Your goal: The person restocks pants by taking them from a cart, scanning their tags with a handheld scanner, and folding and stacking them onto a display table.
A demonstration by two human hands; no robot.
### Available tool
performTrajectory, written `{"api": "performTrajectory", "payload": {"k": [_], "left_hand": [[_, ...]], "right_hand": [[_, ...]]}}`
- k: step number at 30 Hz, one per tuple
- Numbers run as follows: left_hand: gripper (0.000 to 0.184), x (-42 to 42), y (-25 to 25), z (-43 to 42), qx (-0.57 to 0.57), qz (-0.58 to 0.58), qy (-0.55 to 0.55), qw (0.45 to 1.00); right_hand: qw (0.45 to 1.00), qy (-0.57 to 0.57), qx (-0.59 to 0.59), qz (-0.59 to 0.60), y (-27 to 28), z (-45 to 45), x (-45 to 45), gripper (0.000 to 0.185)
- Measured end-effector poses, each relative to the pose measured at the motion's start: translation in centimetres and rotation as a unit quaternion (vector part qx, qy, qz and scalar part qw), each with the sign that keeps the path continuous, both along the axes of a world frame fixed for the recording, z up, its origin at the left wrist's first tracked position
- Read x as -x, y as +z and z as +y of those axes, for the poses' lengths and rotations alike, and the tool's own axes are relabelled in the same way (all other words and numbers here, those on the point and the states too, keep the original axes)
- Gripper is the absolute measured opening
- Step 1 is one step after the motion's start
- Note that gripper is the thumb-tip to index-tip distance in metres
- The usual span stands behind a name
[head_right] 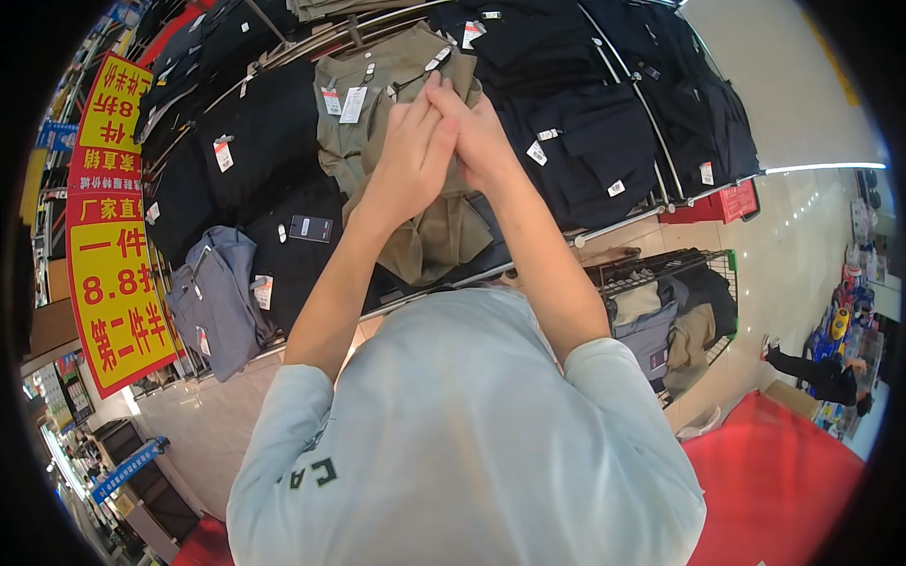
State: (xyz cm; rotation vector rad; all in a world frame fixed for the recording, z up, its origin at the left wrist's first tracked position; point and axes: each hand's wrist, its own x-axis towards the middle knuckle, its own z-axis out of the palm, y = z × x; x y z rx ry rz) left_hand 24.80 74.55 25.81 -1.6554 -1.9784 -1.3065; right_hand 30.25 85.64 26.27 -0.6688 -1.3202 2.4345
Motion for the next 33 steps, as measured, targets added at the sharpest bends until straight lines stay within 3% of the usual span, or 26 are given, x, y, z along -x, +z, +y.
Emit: {"api": "performTrajectory", "payload": {"k": [3,5,6,8,10,11,12,13,14,16,20,21,22,24,25,27,28,29,30,32,33], "left_hand": [[0.049,-0.6,-0.6,-2.4,0.082,-0.081,0.031,0.993],[0.080,-1.6,-3.1,-3.3,-0.049,-0.161,0.127,0.977],[0.080,-2.0,-4.6,-3.7,-0.048,-0.162,0.126,0.978],[0.106,-2.6,-7.5,-4.2,0.000,-0.237,0.207,0.949],[0.108,-2.8,-9.2,-3.4,-0.010,-0.246,0.182,0.952],[0.110,-2.8,-10.0,-2.9,0.018,-0.261,0.189,0.947],[0.113,-2.5,-11.2,-2.3,0.047,-0.274,0.196,0.940],[0.095,-1.7,-13.3,-1.5,0.048,-0.231,0.213,0.948],[0.095,-1.3,-13.2,-1.2,0.047,-0.230,0.213,0.948],[0.067,-0.6,-13.1,-0.8,0.066,-0.276,0.210,0.936],[0.057,2.4,-15.2,1.1,-0.012,-0.311,0.251,0.916],[0.053,3.3,-15.7,1.4,-0.038,-0.322,0.266,0.908],[0.050,4.2,-16.2,1.5,-0.064,-0.332,0.280,0.899],[0.042,6.1,-16.3,0.7,-0.118,-0.357,0.319,0.870],[0.037,7.5,-16.1,-0.4,-0.146,-0.371,0.345,0.850],[0.031,9.6,-13.0,-5.0,-0.219,-0.302,0.263,0.890],[0.024,10.1,-9.6,-7.3,-0.115,-0.320,0.387,0.857],[0.020,11.1,-7.9,-9.6,-0.097,-0.211,0.444,0.865],[0.017,13.2,-7.7,-12.6,-0.120,-0.127,0.454,0.874],[0.017,15.0,-4.2,-17.0,-0.115,-0.098,0.550,0.822],[0.017,15.9,-2.7,-19.6,-0.132,-0.060,0.542,0.828]], "right_hand": [[0.994,-0.018,-0.096,0.040,2.0,-1.4,-0.4,0.026],[0.989,-0.040,-0.132,0.051,3.5,-1.1,-0.5,0.024],[0.982,-0.061,-0.168,0.063,4.2,-0.9,-0.4,0.022],[0.977,-0.083,-0.167,0.106,6.0,-0.8,0.2,0.020],[0.981,-0.067,-0.135,0.125,9.0,-1.2,0.3,0.018],[0.956,-0.047,-0.240,0.164,10.7,-1.7,-0.1,0.021],[0.956,-0.045,-0.240,0.164,12.5,-2.5,-0.2,0.021],[0.977,-0.024,-0.105,0.185,14.2,-3.4,0.0,0.022],[0.979,-0.003,0.032,0.203,15.3,-4.2,0.2,0.024],[0.964,0.046,0.071,0.252,16.0,-4.7,0.3,0.028],[0.897,0.108,0.187,0.385,17.8,-4.8,-1.3,0.034],[0.918,0.050,0.113,0.378,18.7,-4.8,-1.6,0.034],[0.898,0.093,0.148,0.404,18.4,-2.9,-0.6,0.033],[0.883,0.115,0.090,0.447,18.7,-0.1,-1.9,0.033],[0.889,0.070,0.081,0.445,18.8,0.6,-3.0,0.033],[0.895,-0.010,0.045,0.444,18.5,3.2,-5.1,0.035],[0.894,-0.045,0.018,0.444,18.2,5.2,-6.2,0.037],[0.894,-0.149,0.026,0.423,17.7,7.2,-7.7,0.032],[0.883,-0.251,0.034,0.395,17.4,8.7,-8.9,0.029],[0.872,-0.292,0.025,0.393,17.5,8.7,-10.1,0.027],[0.858,-0.334,0.014,0.391,17.5,8.9,-10.5,0.027]]}}
